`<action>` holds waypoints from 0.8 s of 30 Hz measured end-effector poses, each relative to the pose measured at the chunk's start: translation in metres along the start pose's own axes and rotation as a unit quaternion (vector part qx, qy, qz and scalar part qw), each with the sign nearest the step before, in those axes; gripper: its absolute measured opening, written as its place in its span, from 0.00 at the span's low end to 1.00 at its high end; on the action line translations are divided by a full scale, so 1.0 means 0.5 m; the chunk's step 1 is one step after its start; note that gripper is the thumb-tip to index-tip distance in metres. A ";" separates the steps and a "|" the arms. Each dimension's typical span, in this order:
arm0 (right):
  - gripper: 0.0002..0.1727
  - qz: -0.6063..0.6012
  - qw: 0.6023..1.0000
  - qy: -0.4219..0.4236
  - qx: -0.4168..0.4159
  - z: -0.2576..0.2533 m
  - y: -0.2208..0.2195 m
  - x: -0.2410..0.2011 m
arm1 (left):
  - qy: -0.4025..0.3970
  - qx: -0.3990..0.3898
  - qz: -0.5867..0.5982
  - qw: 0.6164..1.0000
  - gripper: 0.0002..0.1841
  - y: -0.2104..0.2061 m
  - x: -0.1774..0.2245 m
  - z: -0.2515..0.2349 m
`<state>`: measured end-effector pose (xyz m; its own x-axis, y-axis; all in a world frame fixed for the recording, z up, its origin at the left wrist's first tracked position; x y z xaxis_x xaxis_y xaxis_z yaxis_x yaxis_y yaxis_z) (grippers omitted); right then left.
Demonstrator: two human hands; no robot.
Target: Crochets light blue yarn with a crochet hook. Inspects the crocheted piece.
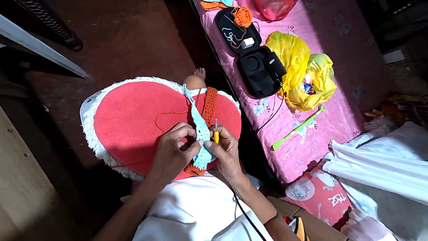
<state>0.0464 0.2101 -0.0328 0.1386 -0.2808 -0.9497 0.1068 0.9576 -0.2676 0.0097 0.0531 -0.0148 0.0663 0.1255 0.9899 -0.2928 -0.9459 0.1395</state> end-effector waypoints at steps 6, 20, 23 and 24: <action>0.03 -0.025 0.999 -0.030 -0.006 -0.007 0.004 -0.004 | -0.007 -0.009 -0.036 0.999 0.03 -0.001 0.002 -0.002; 0.03 0.019 0.999 0.011 0.030 -0.003 -0.006 0.002 | 0.001 0.001 0.021 1.000 0.05 0.002 0.002 -0.003; 0.03 0.027 0.999 0.016 0.030 -0.003 -0.008 0.001 | 0.000 0.006 0.024 1.000 0.03 0.000 0.001 -0.004; 0.03 0.029 0.999 0.017 0.032 -0.003 -0.008 0.001 | -0.001 0.007 0.025 1.000 0.03 0.000 0.001 -0.004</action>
<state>0.0447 0.2060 -0.0325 0.1134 -0.2224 -0.9683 0.1621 0.9657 -0.2029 0.0079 0.0537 -0.0144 0.0534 0.0781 0.9955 -0.2821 -0.9552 0.0901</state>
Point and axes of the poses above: each hand's wrist, its own z-axis away from the middle knuckle, its own y-axis out of the back of the hand, x = y × z, the point moved 1 cm from there along -z, towards the middle knuckle, and after that the axes turned 8 degrees about -y, right-handed, at the moved point
